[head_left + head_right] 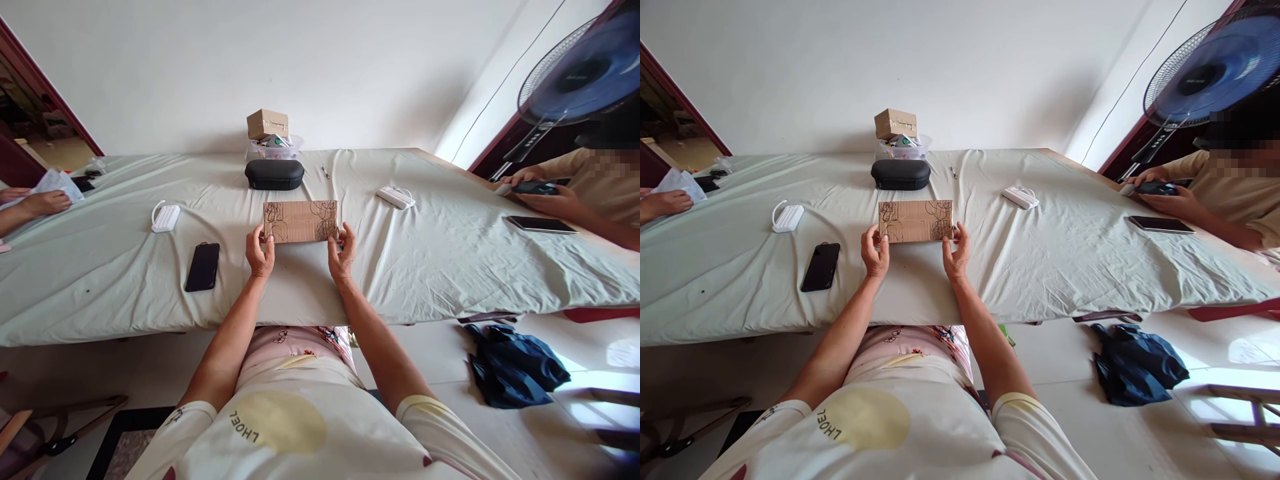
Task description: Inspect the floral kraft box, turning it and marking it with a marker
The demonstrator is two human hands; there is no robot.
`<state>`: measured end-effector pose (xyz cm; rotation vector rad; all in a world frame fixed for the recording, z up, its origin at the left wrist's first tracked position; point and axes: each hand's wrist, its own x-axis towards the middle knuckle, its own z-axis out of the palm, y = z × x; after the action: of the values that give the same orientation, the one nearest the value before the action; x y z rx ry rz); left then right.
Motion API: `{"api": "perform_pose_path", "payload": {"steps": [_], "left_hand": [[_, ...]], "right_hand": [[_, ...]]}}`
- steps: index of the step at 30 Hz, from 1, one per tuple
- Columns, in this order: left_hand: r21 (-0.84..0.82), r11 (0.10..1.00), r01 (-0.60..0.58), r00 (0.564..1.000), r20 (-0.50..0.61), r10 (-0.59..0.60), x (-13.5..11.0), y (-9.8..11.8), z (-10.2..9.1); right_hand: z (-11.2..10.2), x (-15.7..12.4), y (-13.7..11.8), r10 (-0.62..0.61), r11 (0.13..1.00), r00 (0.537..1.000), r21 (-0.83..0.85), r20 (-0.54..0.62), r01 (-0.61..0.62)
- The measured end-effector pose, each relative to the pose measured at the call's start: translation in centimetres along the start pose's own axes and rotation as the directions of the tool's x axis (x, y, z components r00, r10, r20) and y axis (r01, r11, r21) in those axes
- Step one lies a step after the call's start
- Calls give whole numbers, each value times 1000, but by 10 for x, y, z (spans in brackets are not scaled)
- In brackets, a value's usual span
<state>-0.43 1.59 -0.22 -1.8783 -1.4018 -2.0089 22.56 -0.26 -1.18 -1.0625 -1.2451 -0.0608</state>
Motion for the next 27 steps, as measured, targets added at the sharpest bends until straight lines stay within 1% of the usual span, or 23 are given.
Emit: {"api": "perform_pose_path", "payload": {"steps": [3,7,13,16,19,21,24,27], "left_hand": [[-39,997,-73,997,-4,73,3,4,-5],[-25,991,-131,991,29,131,4,2,-6],[58,993,-101,988,121,94,2,-2,0],[103,991,-90,988,137,75,2,1,1],[198,977,-78,988,145,49,4,8,0],[255,964,-81,984,175,37,5,16,-2],[282,953,-108,964,263,31,4,29,-1],[264,954,-146,933,359,43,0,41,3]], "right_hand": [[-6,1,-8,-53,998,999,21,-7,53],[-8,2,-15,-92,996,995,-4,25,92],[-4,5,-16,-65,997,997,-37,47,66],[-3,6,-15,-59,997,997,-47,44,61],[-1,5,-14,-22,997,998,-72,55,26],[0,4,-12,0,996,998,-85,62,5],[2,2,-10,6,996,998,-94,66,1],[4,0,-9,-23,993,998,-118,57,30]]}}
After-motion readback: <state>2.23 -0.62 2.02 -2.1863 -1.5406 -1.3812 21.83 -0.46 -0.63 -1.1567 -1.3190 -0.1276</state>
